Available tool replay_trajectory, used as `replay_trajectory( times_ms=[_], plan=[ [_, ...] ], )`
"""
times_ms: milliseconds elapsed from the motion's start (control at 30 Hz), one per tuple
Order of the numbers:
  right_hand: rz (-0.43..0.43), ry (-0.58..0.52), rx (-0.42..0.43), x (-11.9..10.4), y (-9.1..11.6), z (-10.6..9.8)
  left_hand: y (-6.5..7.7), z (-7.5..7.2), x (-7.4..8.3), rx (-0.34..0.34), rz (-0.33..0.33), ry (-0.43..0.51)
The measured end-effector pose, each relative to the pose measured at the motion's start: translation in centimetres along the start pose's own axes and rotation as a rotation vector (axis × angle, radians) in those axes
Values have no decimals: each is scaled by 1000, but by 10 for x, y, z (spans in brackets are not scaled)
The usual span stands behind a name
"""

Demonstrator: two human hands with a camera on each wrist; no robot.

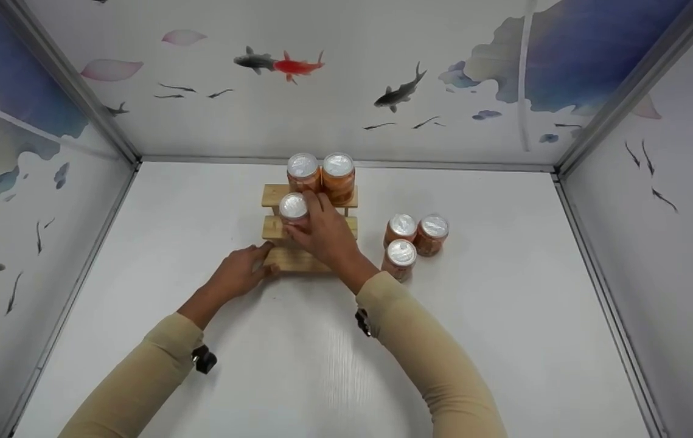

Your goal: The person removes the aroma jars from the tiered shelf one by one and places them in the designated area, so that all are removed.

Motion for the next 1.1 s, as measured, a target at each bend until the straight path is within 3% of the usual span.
replay_trajectory(
  times_ms=[400,700,1100],
  plan=[
    [-99,1,6,10,10,-14,2,-2,1,-9,20,-2],
    [-119,39,44,18,19,-35,3,-3,-2,-19,-15,5],
    [-40,65,6,29,34,-68,3,-1,-3,-7,20,11]
  ],
)
Point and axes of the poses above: each hand's wrist, its own y-axis away from the middle knuckle, its own z-axis out of the palm, x = y × z, the point moved 1 cm from there along -y, towards the middle knuckle, and after that the axes turned 8 degrees about x, right-handed, at the moved point
